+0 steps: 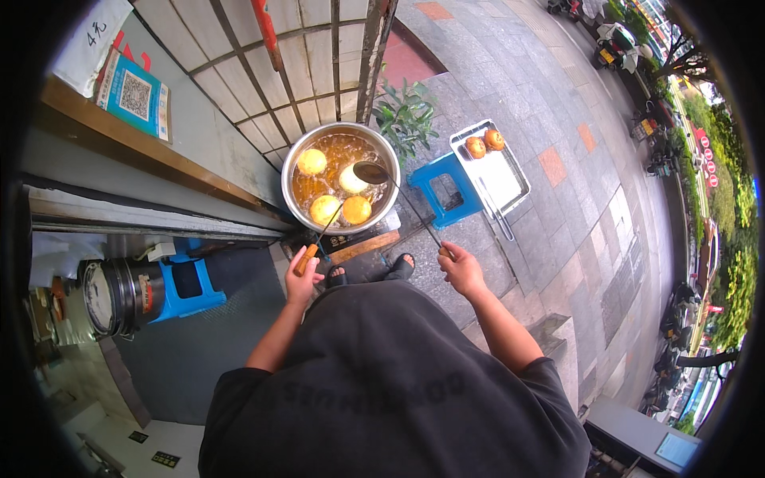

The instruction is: The person fries round dough balls in a pot of hot oil on a portable stove. They use a ladle and a long metal rod to turn the dough balls and scoop batter into the oil. Finished dough balls are placed on a nearby tray.

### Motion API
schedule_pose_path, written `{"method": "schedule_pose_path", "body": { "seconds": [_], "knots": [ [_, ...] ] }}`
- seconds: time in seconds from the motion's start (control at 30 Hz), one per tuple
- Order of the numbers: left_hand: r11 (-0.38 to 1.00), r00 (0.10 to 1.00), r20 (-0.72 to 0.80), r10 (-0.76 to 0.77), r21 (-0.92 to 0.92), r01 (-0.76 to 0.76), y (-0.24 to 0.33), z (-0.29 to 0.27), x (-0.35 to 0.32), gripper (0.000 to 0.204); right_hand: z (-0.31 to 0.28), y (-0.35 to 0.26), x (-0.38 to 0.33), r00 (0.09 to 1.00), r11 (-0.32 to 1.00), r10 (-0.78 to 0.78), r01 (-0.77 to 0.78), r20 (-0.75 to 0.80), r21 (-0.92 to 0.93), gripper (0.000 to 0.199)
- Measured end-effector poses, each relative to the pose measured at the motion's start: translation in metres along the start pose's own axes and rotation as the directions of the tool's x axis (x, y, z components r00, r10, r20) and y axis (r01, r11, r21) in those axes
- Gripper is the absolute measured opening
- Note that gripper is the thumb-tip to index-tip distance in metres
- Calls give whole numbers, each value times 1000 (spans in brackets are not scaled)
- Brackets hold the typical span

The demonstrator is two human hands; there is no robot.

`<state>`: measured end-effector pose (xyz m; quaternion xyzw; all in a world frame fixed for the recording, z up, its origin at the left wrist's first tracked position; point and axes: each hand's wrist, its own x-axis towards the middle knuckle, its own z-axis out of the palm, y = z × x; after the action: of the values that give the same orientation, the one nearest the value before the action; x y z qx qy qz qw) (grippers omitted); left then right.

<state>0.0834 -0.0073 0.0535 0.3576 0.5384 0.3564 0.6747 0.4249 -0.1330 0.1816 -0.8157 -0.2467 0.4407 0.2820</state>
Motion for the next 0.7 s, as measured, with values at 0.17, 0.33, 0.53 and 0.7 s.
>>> {"method": "schedule_pose_path", "body": {
  "seconds": [0.17,0.33,0.53,0.7],
  "knots": [
    [1000,1000,1,11,7,-11,2,-3,-3,51,17,-13,17,997,996,49,-53,55,77,47],
    [1000,1000,-23,4,15,-4,2,-2,-5,51,25,-27,29,998,988,-2,-9,70,153,48],
    [1000,998,-56,-4,7,4,1,-3,-3,50,11,-23,33,999,978,-39,34,18,204,48],
    [999,999,-32,-41,29,42,6,-7,-6,51,8,-14,35,999,973,-18,25,-34,229,47]
  ]
}}
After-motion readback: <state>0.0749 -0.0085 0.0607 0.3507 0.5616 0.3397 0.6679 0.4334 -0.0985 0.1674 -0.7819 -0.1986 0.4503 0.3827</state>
